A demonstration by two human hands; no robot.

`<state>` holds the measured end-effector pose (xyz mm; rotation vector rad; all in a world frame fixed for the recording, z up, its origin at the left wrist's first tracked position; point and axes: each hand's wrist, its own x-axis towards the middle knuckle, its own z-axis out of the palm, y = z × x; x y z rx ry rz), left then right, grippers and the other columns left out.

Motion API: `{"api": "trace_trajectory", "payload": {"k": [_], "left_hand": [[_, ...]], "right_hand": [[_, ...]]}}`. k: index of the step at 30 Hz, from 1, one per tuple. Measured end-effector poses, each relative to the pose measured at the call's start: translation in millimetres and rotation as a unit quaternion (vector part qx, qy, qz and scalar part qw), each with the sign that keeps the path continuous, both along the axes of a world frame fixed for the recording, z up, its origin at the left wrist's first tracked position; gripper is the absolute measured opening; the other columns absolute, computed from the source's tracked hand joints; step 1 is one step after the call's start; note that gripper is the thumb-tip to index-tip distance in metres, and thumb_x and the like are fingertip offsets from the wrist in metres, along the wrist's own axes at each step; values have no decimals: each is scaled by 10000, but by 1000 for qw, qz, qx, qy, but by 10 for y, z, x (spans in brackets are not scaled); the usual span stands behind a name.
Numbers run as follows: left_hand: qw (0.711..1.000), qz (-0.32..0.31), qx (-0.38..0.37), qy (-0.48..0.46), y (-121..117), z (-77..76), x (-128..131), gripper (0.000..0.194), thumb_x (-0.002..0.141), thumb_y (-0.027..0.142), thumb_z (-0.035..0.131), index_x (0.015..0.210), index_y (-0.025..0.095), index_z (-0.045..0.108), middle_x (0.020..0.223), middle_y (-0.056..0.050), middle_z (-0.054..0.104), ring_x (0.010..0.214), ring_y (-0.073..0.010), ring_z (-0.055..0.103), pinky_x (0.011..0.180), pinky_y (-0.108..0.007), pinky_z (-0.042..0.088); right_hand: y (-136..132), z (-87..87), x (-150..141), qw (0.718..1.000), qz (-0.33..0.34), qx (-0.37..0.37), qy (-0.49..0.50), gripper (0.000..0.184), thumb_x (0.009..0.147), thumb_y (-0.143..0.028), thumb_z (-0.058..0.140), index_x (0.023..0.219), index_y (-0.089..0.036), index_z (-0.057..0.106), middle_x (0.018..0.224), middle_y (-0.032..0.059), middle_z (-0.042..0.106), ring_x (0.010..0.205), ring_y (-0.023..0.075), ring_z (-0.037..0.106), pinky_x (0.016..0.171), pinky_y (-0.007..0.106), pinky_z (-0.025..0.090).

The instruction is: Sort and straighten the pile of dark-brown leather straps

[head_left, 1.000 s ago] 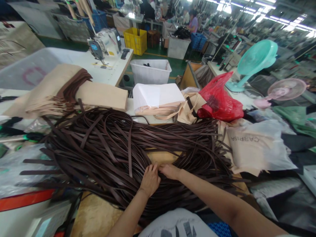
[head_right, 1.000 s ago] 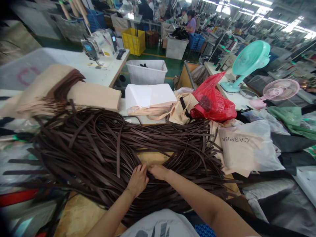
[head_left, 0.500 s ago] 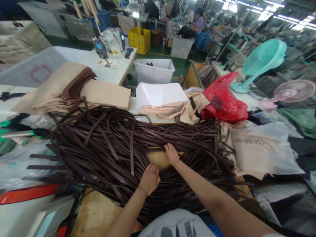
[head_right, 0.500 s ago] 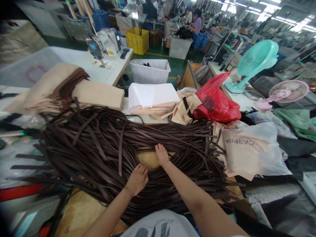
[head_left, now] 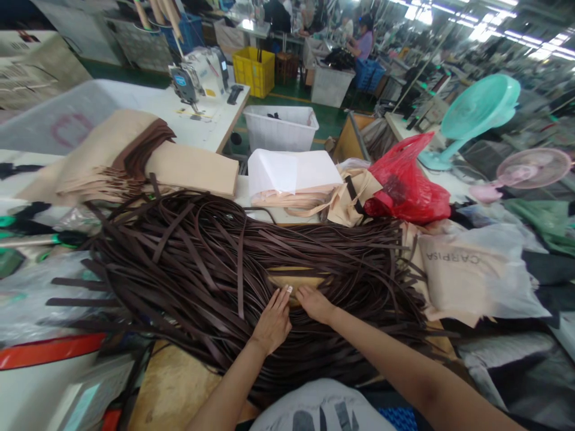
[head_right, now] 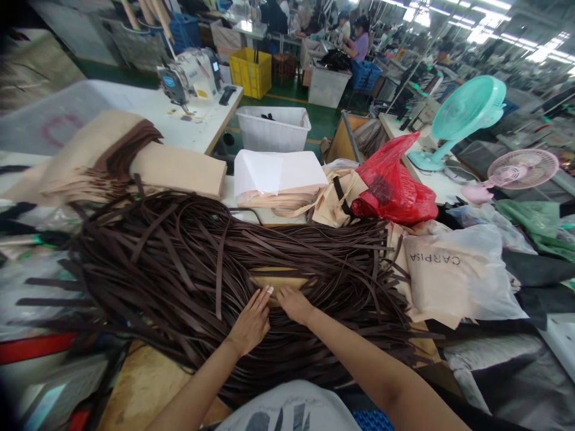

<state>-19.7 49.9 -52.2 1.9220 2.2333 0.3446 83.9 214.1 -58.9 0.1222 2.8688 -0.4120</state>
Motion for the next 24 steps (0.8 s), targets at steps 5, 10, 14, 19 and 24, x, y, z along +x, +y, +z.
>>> {"api": "trace_trajectory", "payload": {"k": [5,10,14,19,24], "left_hand": [[1000,-7,-13,-11,-33,-1,-25,202,805,221,498,927,148,641,925,-97,637,1015,-236,554,1097,-404,263],[1000,-4,-14,-7,-38,1,1,479,807,230,498,1281,165,481,951,-88,636,969,-242,543,1029,-422,317],[1000,8,-18,-10,-2,-13,30,265,813,202,467,1027,128,604,912,-94,629,922,-233,546,1027,-407,312],[999,18,-20,-18,6,-25,33,159,810,211,475,861,157,615,865,-80,629,909,-232,554,1033,-415,312],[1000,19,-19,-13,0,12,20,259,803,253,489,983,115,613,1305,-154,509,1229,-281,431,1101,-431,233]], "right_hand": [[127,34,-75,1000,-12,-20,-20,164,941,-234,459,972,-180,611,955,49,611,871,168,576,802,255,454],[355,-39,-425,992,-121,37,0,267,918,-96,410,1147,-107,548,1142,167,548,1100,263,486,964,420,374],[344,-90,-451,992,-121,33,-11,220,903,-74,445,1064,-121,587,1121,133,558,1119,255,475,977,432,368],[440,-148,-404,993,-113,0,-41,159,908,-232,558,1025,-128,584,1038,58,592,978,198,564,865,394,463],[347,-166,-285,993,-106,-25,-49,197,951,-217,460,1097,-142,569,1020,81,621,922,183,594,805,324,469]]}}
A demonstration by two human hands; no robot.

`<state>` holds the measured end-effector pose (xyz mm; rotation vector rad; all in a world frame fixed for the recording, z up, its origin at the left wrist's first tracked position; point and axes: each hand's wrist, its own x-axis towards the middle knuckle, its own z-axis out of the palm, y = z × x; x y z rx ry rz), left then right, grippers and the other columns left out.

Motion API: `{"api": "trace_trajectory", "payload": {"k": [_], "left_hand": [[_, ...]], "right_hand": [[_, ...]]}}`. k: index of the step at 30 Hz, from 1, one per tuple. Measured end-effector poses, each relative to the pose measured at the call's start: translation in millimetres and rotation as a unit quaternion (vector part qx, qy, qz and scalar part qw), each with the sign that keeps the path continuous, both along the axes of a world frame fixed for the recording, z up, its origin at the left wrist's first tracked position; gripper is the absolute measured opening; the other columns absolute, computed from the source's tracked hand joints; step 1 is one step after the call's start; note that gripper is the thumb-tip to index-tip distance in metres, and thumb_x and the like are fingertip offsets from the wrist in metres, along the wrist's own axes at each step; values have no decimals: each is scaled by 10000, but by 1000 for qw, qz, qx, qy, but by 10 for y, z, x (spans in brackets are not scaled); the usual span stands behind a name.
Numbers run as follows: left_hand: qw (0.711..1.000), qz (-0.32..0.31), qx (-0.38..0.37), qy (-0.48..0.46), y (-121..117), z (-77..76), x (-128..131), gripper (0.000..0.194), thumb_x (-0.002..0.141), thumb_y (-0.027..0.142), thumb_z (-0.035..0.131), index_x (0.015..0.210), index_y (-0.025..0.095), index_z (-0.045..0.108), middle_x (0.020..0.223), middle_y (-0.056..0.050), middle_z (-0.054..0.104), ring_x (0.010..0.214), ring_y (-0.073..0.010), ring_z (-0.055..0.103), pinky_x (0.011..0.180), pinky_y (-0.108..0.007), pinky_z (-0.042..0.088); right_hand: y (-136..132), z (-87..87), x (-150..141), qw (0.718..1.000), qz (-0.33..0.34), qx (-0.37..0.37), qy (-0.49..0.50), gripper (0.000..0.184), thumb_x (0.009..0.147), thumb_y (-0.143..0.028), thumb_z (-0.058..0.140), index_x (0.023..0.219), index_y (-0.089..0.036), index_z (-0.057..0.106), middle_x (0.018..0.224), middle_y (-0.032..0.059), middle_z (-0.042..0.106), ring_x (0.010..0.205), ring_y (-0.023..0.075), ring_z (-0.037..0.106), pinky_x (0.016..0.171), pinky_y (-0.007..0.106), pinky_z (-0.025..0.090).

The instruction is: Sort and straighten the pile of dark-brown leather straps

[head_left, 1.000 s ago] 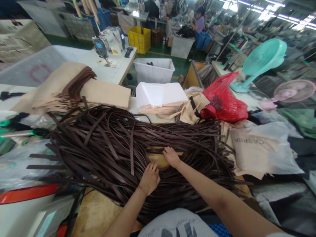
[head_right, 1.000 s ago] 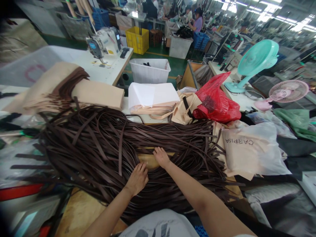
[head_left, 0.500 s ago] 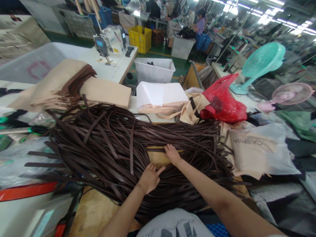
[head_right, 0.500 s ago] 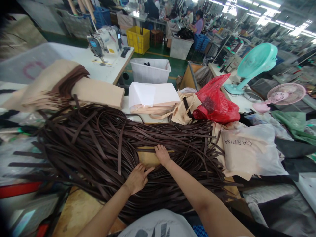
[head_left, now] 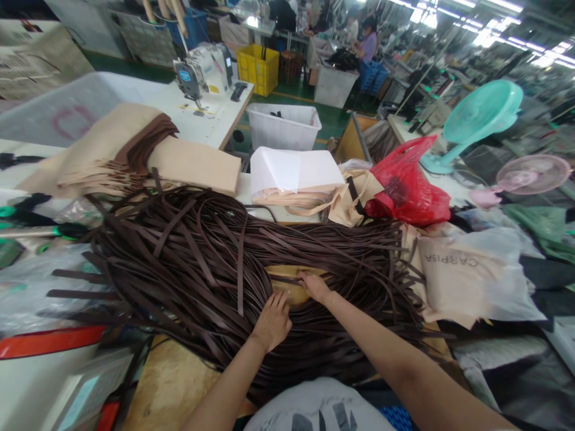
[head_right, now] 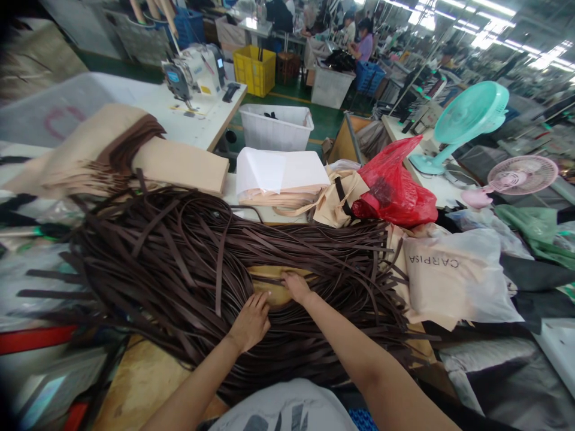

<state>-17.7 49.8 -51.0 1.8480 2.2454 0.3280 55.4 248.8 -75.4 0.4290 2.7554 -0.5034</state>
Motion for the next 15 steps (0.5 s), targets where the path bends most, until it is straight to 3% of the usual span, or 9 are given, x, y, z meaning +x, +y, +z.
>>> {"api": "trace_trajectory", "payload": {"k": [3,6,9,12,15], "left_hand": [[1000,-12,3,2,23,18,-10,300,791,287,508,1000,97,611,1431,-171,385,1349,-297,288,1141,-439,152],[1000,-21,-3,-5,39,11,-17,283,791,285,501,992,121,613,1191,-147,589,1195,-270,467,1134,-435,164],[1000,-18,-10,-11,28,-7,-14,252,789,272,499,983,153,606,957,-92,644,995,-241,556,1103,-419,221],[1000,-12,-12,-12,5,-20,-1,387,785,263,509,1153,146,542,1013,-93,631,1011,-244,541,1086,-417,241],[1000,-10,-16,-10,-4,-25,9,425,791,257,505,1197,131,514,1026,-96,623,1018,-245,532,1079,-416,249]], "right_hand": [[-273,57,183,999,45,-21,-3,161,925,-225,493,1023,-182,613,949,64,648,888,185,605,770,277,463],[-442,139,274,997,71,-25,3,125,905,-270,530,917,-201,633,897,34,643,832,174,604,733,251,467],[-326,205,128,999,8,30,35,208,957,-244,412,1041,-182,592,1045,88,604,904,192,576,807,298,457],[-62,217,-157,991,-70,90,69,269,945,-172,385,1183,-148,506,1179,159,526,1076,254,491,933,408,390],[105,182,-345,989,-77,97,84,236,905,-122,433,1116,-154,536,1120,148,544,1103,269,457,972,435,349]]}}
